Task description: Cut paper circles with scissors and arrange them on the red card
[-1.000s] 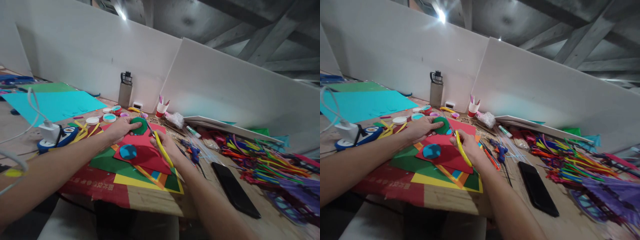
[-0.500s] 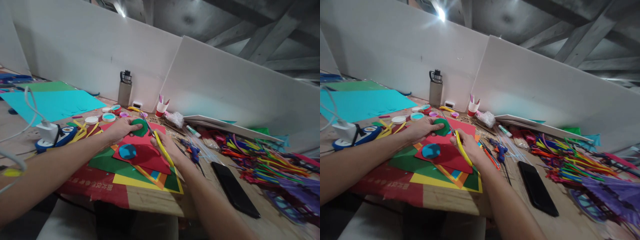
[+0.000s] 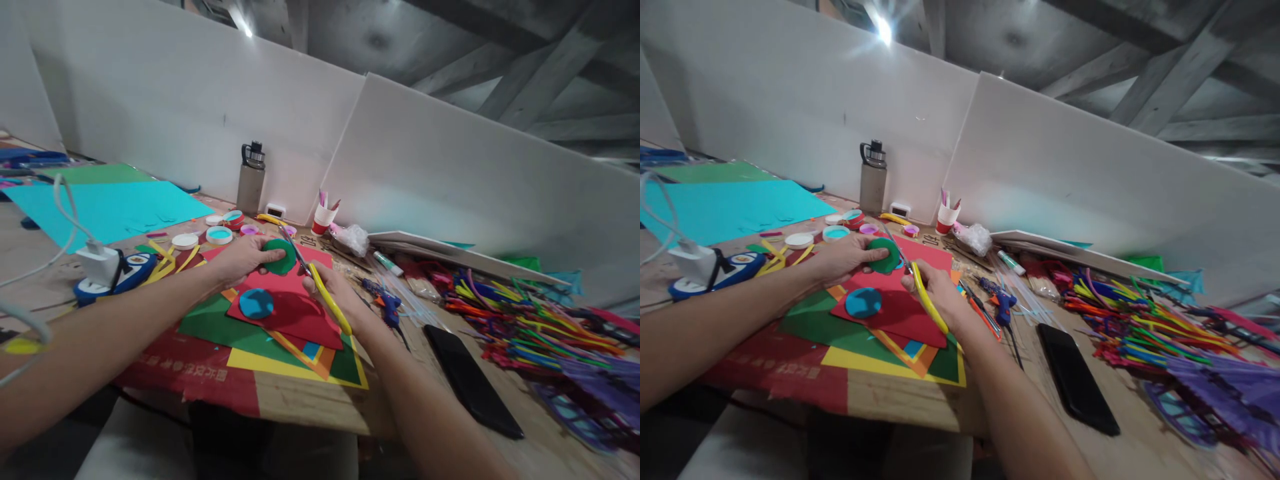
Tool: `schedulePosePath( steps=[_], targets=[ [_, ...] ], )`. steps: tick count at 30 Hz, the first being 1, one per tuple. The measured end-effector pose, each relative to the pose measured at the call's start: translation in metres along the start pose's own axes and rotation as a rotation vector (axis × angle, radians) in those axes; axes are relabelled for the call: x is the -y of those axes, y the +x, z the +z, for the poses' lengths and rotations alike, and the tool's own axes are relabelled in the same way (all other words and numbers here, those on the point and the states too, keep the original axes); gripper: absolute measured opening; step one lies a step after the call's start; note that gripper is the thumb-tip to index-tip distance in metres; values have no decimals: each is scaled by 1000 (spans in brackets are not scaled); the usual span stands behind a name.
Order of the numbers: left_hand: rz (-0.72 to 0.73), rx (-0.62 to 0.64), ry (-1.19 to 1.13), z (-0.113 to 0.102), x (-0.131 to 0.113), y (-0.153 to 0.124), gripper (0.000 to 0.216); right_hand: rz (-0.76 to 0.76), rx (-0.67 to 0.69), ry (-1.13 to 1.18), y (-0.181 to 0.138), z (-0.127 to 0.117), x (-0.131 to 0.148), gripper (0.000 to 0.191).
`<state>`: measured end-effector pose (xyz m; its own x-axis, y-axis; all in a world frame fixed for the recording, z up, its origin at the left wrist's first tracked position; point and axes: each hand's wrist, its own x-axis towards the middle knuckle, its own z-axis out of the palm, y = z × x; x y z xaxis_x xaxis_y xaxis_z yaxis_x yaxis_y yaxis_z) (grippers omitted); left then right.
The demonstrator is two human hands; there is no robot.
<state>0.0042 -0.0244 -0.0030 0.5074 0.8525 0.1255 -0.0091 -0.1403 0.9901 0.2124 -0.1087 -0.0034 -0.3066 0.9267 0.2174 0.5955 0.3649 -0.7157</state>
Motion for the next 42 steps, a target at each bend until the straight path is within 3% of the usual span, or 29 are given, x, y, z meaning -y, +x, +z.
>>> schedulePosePath(
  steps=[13,20,42],
  targets=[
    [-47,52,21,-4,-7,-2,36,-6,47,-29,1,-8,3,44],
    [-10,79,146,-5,-8,-4,26,-49,45,-106,0,-7,0,43],
    [-24,141,182,-9,-9,-4,20,5,114,-163,-2,-9,4,40]
  ],
)
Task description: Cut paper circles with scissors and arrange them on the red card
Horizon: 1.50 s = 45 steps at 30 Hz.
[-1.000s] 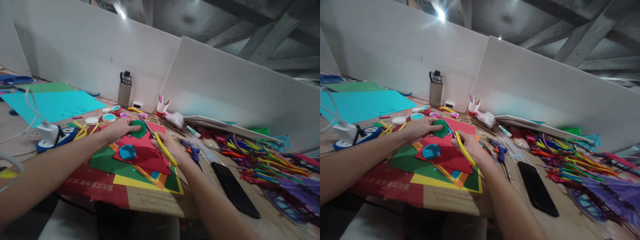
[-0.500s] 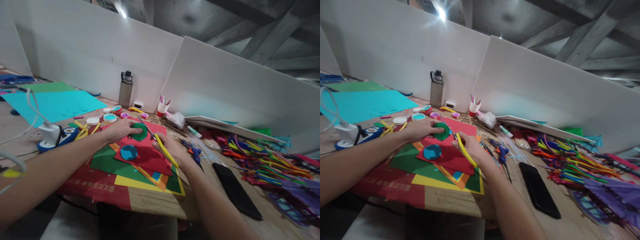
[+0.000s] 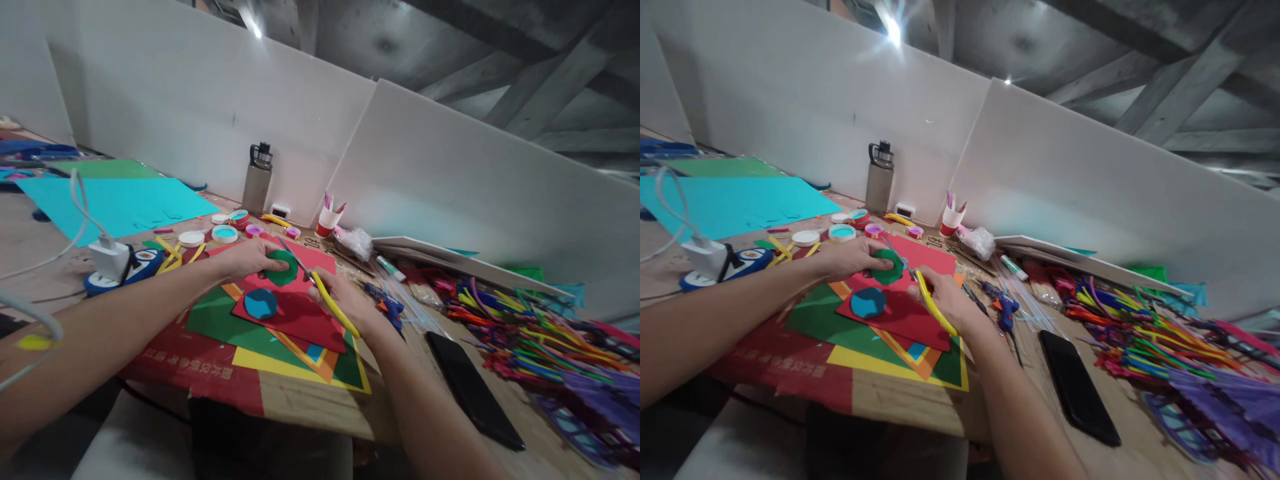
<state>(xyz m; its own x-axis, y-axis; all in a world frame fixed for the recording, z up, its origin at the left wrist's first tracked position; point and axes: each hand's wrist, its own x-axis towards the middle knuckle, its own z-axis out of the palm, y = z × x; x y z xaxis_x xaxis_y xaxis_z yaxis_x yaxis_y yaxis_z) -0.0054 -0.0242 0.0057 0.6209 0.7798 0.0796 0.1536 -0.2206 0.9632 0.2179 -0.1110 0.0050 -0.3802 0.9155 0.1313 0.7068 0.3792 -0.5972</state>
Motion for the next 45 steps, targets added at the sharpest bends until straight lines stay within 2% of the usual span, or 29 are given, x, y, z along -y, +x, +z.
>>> schedulePosePath(
  steps=[9,27,45],
  targets=[
    [-23,26,-12,-2,0,1,21,-18,30,-4,0,1,1,45],
    [-55,67,48,-5,-5,0,18,-33,17,29,2,4,-7,40],
    [-62,98,188,-13,6,6,25,-18,-18,-18,6,7,-12,39]
  ],
)
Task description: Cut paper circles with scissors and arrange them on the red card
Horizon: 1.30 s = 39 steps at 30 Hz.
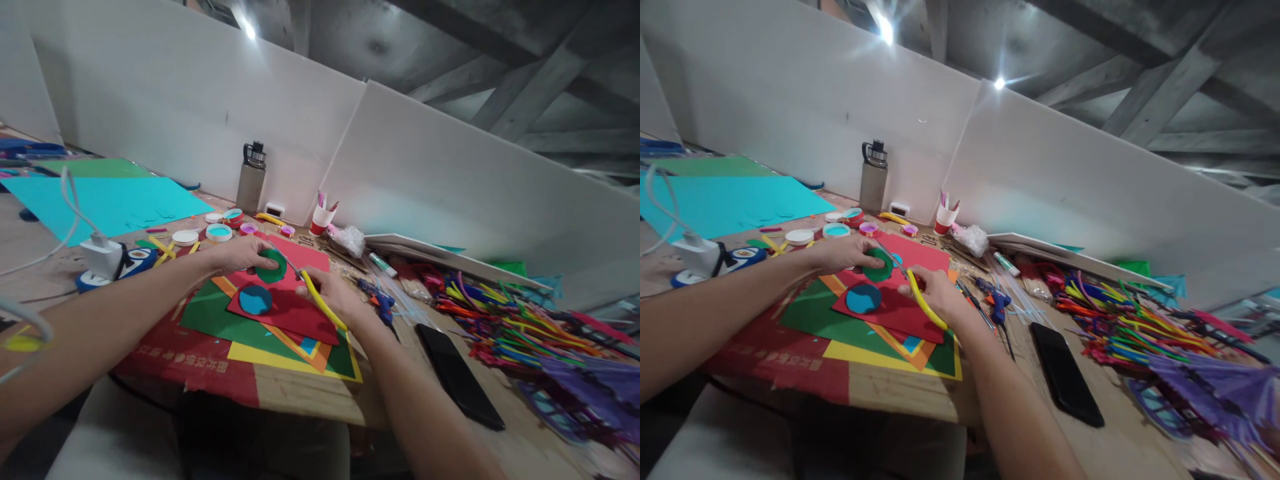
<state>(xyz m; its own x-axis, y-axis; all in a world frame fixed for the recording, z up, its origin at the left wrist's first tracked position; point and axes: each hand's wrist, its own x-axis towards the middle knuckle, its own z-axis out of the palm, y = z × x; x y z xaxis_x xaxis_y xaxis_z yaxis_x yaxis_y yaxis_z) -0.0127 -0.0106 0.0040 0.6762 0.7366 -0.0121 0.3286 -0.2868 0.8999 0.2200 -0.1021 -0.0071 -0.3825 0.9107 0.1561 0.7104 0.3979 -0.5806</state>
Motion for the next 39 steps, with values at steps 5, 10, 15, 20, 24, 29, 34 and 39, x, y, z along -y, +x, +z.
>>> schedulePosePath(
  steps=[5,10,15,20,24,29,34,39],
  targets=[
    [-2,-5,-63,2,-2,0,29,-5,-29,6,2,3,-3,41],
    [-29,-96,-274,8,-3,-1,34,28,-108,9,5,9,-8,45],
    [41,-117,-568,20,0,3,31,34,-143,74,6,11,-8,47],
    [50,-143,-649,28,-1,5,30,46,-121,124,4,9,-4,48],
    [78,-135,-579,28,0,4,27,27,-100,116,3,7,-1,48],
    [69,-96,-537,26,-2,2,26,18,-106,100,0,6,4,48],
    [54,-85,-544,25,-7,0,24,43,-77,111,-1,5,4,48],
    [75,-72,-569,28,-7,0,22,29,-81,107,-1,5,5,52]
  ],
)
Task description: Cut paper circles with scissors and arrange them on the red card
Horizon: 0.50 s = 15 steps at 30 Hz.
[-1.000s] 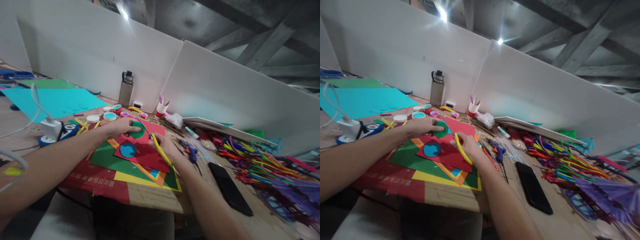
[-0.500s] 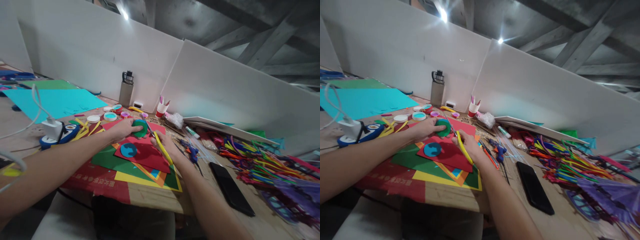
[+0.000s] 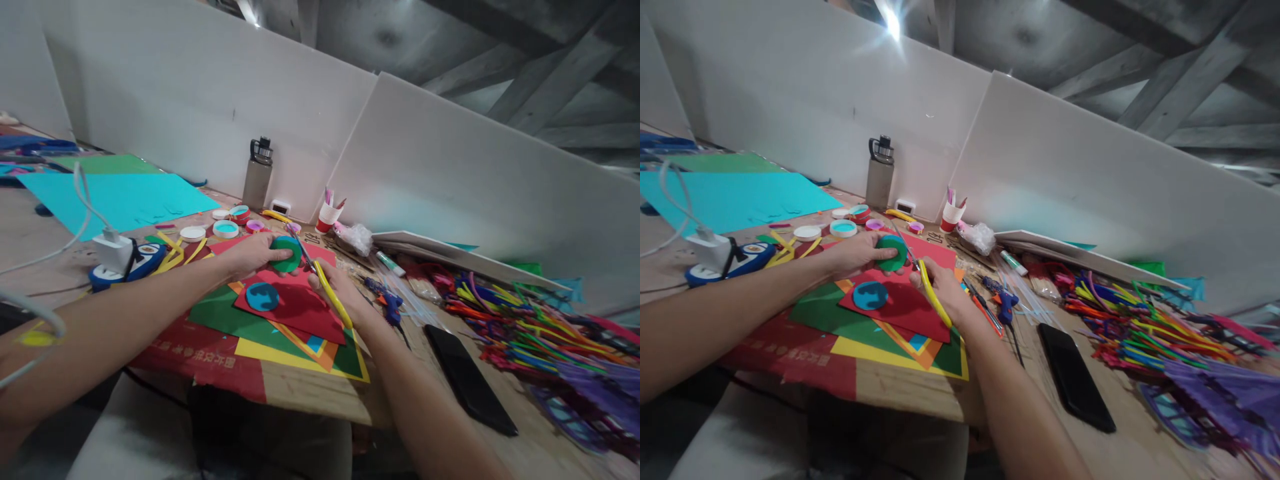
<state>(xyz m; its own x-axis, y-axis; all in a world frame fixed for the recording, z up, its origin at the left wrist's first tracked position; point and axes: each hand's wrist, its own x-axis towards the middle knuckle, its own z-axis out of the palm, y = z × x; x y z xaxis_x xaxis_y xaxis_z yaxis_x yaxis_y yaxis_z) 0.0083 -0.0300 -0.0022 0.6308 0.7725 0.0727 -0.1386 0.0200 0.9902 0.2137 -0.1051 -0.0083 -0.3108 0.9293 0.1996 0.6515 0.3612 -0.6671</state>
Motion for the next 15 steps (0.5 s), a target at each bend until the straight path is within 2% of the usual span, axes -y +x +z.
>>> schedulePosePath(
  steps=[8,15],
  targets=[
    [-27,-5,-52,6,2,0,10,-24,0,-14,-1,-1,0,50],
    [-29,36,-2,-4,2,0,23,-29,21,-22,-2,-3,1,48]
  ],
)
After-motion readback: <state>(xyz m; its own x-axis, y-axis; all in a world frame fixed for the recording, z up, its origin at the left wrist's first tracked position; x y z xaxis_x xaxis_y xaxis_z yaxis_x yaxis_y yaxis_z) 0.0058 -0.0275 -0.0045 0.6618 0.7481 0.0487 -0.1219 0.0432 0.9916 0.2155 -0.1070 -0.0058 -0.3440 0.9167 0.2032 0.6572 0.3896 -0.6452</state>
